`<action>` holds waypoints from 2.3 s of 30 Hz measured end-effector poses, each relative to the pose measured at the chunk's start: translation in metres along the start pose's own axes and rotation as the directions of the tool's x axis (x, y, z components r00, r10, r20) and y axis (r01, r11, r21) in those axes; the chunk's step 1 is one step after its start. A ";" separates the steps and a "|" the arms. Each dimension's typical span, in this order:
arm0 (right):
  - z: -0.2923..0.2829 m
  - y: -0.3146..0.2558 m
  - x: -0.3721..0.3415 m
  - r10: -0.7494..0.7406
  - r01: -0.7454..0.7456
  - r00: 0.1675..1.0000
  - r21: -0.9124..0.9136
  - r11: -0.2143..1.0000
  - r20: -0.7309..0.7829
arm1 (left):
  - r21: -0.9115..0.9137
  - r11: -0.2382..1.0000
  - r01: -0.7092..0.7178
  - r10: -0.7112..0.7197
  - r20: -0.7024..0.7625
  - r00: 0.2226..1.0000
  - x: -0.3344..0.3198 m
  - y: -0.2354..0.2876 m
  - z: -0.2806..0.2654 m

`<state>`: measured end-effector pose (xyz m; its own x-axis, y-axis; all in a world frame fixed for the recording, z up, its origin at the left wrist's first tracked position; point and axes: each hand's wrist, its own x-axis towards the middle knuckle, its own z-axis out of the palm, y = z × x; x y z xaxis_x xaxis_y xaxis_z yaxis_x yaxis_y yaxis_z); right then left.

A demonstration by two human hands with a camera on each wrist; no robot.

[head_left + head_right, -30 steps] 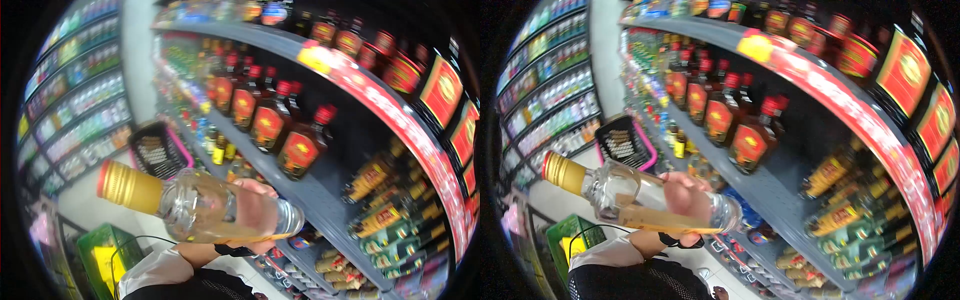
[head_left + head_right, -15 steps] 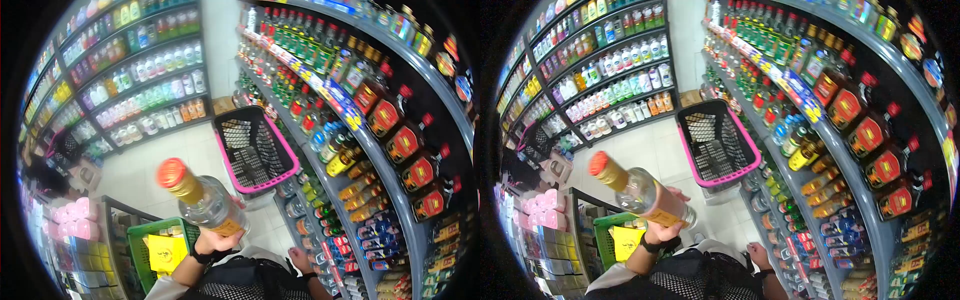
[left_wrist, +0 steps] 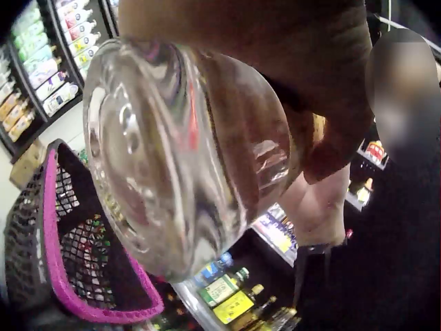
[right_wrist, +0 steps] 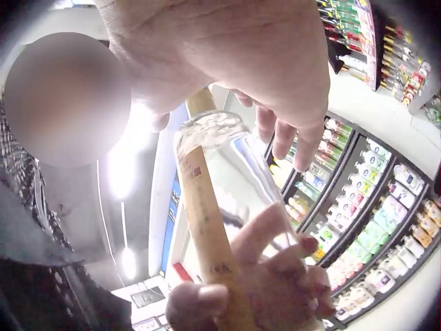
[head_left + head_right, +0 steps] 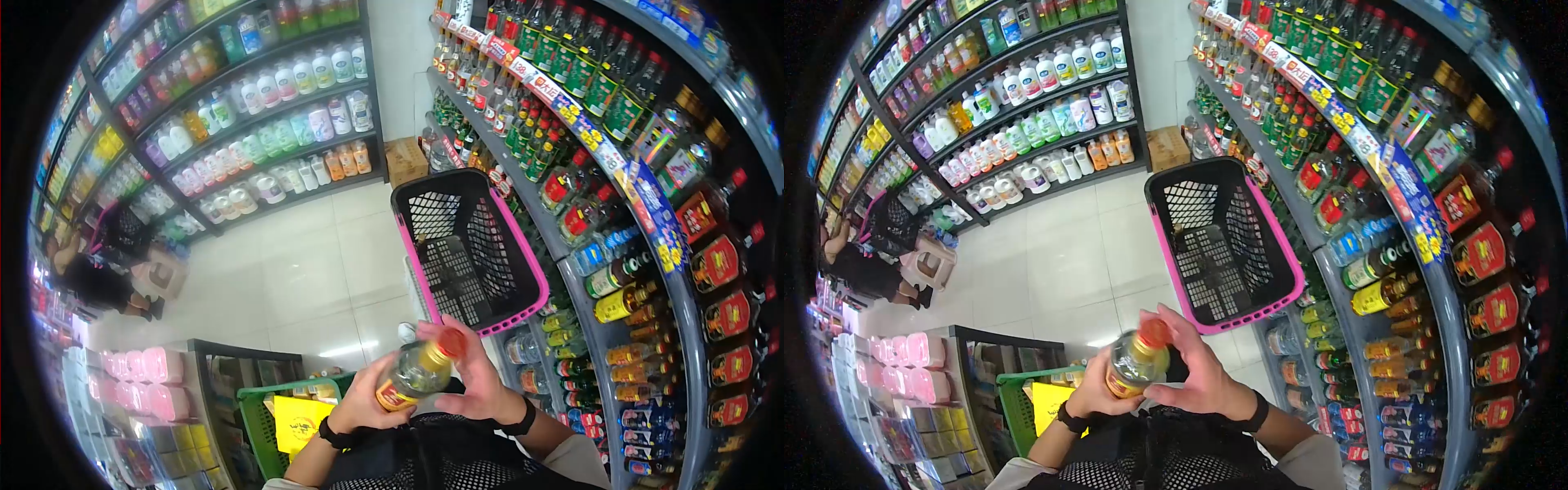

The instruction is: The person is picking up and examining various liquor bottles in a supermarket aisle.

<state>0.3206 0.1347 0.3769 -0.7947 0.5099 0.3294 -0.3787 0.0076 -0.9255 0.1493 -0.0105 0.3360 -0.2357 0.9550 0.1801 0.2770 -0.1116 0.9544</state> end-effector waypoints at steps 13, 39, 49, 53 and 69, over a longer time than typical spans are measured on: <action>-0.129 0.031 0.162 0.328 -0.252 0.917 0.305 0.918 -0.229 | 0.036 0.998 -0.053 0.019 0.626 0.779 0.257 -0.077 -0.042; -0.164 0.170 0.364 -0.058 -0.201 0.110 -0.079 0.976 -0.992 | 0.417 0.781 0.465 -0.615 0.376 0.694 0.392 -0.366 -0.370; -0.229 0.275 0.384 -0.217 -0.389 -0.047 -0.182 0.903 -0.975 | 0.449 0.672 0.589 -0.739 0.349 0.576 0.310 -0.484 -0.392; -0.267 0.326 0.385 -0.258 -0.492 -0.053 -0.200 0.848 -0.965 | 0.411 0.644 0.646 -0.764 0.397 0.509 0.317 -0.501 -0.388; -0.412 0.528 0.370 0.033 -0.584 -0.491 0.358 0.729 -0.870 | 0.243 0.228 0.943 -0.972 0.110 0.207 0.453 -0.509 -0.379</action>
<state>0.0228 0.6818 -0.0668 0.7907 0.4984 -0.3555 0.0185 -0.5999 -0.7998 -0.4518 0.3751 0.0221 -0.2154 0.3362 -0.9168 0.0670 0.9417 0.3296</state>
